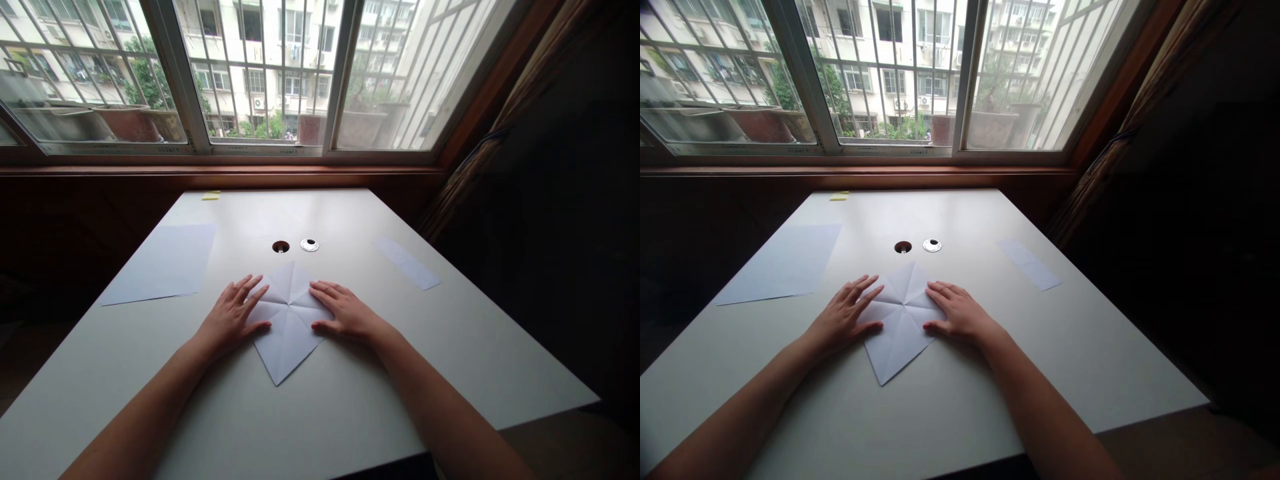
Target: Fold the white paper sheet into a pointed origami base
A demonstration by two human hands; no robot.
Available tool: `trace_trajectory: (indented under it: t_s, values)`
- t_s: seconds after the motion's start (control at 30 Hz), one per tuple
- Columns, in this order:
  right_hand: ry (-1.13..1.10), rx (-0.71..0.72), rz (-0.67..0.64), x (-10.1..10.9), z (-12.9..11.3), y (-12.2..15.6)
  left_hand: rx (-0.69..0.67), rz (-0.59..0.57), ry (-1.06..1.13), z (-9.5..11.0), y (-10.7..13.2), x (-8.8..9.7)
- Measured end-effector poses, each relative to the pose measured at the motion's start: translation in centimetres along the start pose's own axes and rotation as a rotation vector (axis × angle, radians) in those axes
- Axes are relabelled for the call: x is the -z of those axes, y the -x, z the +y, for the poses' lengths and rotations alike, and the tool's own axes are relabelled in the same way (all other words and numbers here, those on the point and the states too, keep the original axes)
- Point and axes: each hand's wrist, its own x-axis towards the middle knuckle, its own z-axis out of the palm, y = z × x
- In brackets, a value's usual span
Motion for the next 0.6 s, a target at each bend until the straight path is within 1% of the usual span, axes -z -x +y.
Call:
trace_trajectory:
  t_s: [0.1, 0.13, 0.2, 0.3, 0.37, 0.5, 0.6]
  values:
    - [0.074, -0.072, 0.141, -0.3, 0.1, -0.2, 0.029, 0.095, -0.012, -0.4, -0.3, 0.5]
    - [0.098, -0.077, 0.178, -0.3, 0.1, -0.2, 0.031, 0.11, -0.007, -0.4, -0.4, 0.7]
    - [0.131, -0.031, 0.227, -0.3, 0.0, -0.3, 0.021, 0.112, 0.008, -0.1, -0.5, 1.0]
    - [0.157, 0.107, 0.256, -0.2, -0.1, -0.4, -0.019, 0.036, 0.028, 0.4, -0.5, 0.8]
    - [0.167, 0.152, 0.25, -0.2, -0.2, -0.6, -0.031, -0.04, 0.039, 0.4, -0.3, 0.4]
    - [0.114, 0.133, 0.188, -0.2, -0.4, -0.6, -0.042, -0.144, 0.095, -0.4, 0.0, -0.3]
    - [0.077, 0.107, 0.163, 0.1, -0.6, -0.5, -0.096, -0.215, 0.169, -0.9, -0.1, 0.1]
